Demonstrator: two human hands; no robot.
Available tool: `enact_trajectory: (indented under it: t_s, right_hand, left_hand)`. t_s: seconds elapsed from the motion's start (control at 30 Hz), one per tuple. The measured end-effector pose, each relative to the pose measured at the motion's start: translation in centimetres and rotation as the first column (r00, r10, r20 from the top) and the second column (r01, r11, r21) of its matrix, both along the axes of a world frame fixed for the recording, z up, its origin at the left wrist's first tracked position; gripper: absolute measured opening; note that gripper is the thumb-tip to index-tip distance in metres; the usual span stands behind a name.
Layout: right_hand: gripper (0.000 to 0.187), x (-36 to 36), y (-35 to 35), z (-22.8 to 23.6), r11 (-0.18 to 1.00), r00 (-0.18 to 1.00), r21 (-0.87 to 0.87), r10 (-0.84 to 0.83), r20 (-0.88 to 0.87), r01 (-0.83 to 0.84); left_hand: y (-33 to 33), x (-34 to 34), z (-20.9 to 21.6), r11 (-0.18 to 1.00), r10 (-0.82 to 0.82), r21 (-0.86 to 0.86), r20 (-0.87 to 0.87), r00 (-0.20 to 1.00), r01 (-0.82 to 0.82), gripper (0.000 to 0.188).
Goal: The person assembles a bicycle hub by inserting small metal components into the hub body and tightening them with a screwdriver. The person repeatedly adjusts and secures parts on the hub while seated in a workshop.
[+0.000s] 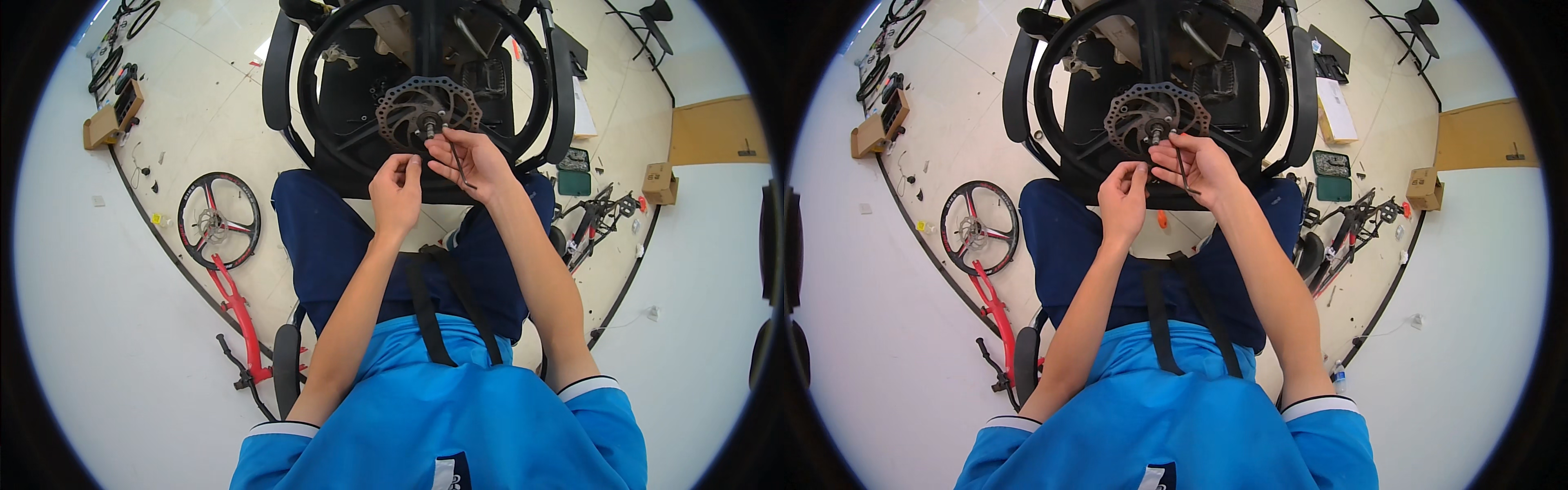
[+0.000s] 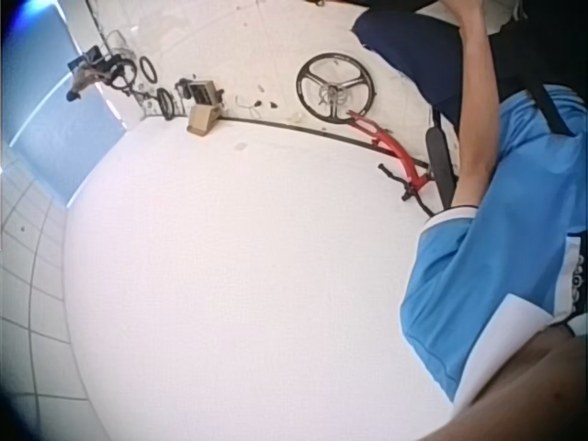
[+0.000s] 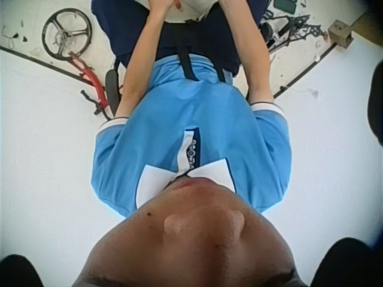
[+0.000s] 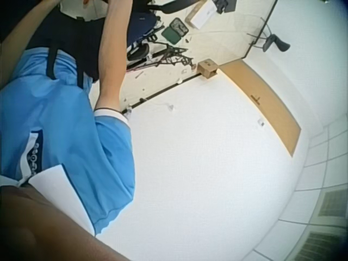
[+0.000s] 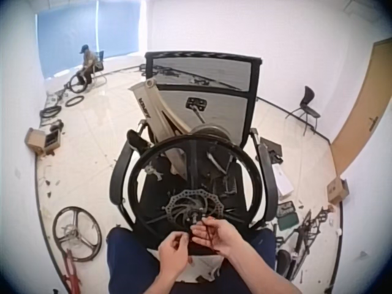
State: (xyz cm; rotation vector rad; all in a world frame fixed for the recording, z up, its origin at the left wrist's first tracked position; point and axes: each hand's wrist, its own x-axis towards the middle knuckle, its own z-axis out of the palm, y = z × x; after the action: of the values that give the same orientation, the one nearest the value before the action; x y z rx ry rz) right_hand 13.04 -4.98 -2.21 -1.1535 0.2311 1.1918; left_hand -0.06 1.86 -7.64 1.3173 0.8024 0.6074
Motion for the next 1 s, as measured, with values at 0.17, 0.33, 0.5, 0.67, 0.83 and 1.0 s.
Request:
enact_trajectory:
  t_s: [0.17, 0.33, 0.5, 0.67, 0.83, 1.0]
  right_hand:
    - [0.018, 0.6, 0.0, -0.6, 0.999, 1.0, -0.025, 0.031, 0.002, -0.031]
    - [0.021, -1.2, -0.3, 0.8, 0.992, 0.994, -0.125, 0.035, 0.099, -0.023]
    - [0.02, -0.3, -4.4, -0.3, 0.996, 0.932, -0.041, -0.064, 0.356, 0.084]
    - [0.023, 0.6, -3.3, -1.2, 0.956, 0.654, -0.205, 0.019, 0.756, 0.208]
    - [0.022, 1.2, -2.4, -2.7, 0.953, 0.484, -0.221, 0.096, 0.87, 0.207]
    - [0.023, 1.0, -2.4, -3.0, 0.952, 0.504, -0.198, 0.056, 0.862, 0.233]
  left_hand:
    - [-1.7, 0.2, 1.3, 0.995, -0.055, -0.072, 0.145, 0.988, 0.066, 0.02]
    - [-1.2, -0.5, -0.3, 0.997, -0.06, -0.041, 0.067, 0.996, 0.062, 0.021]
    - [2.1, -1.2, -1.1, 0.997, 0.065, 0.035, 0.057, 0.996, -0.067, 0.019]
    - [5.7, 0.6, -0.2, 0.892, 0.206, 0.421, -0.057, 0.977, -0.163, 0.032]
    - [6.2, 1.7, -0.4, 0.944, 0.086, 0.322, -0.047, 0.995, -0.066, 0.022]
    - [6.5, 1.6, -0.4, 0.94, 0.086, 0.334, -0.064, 0.994, -0.06, 0.021]
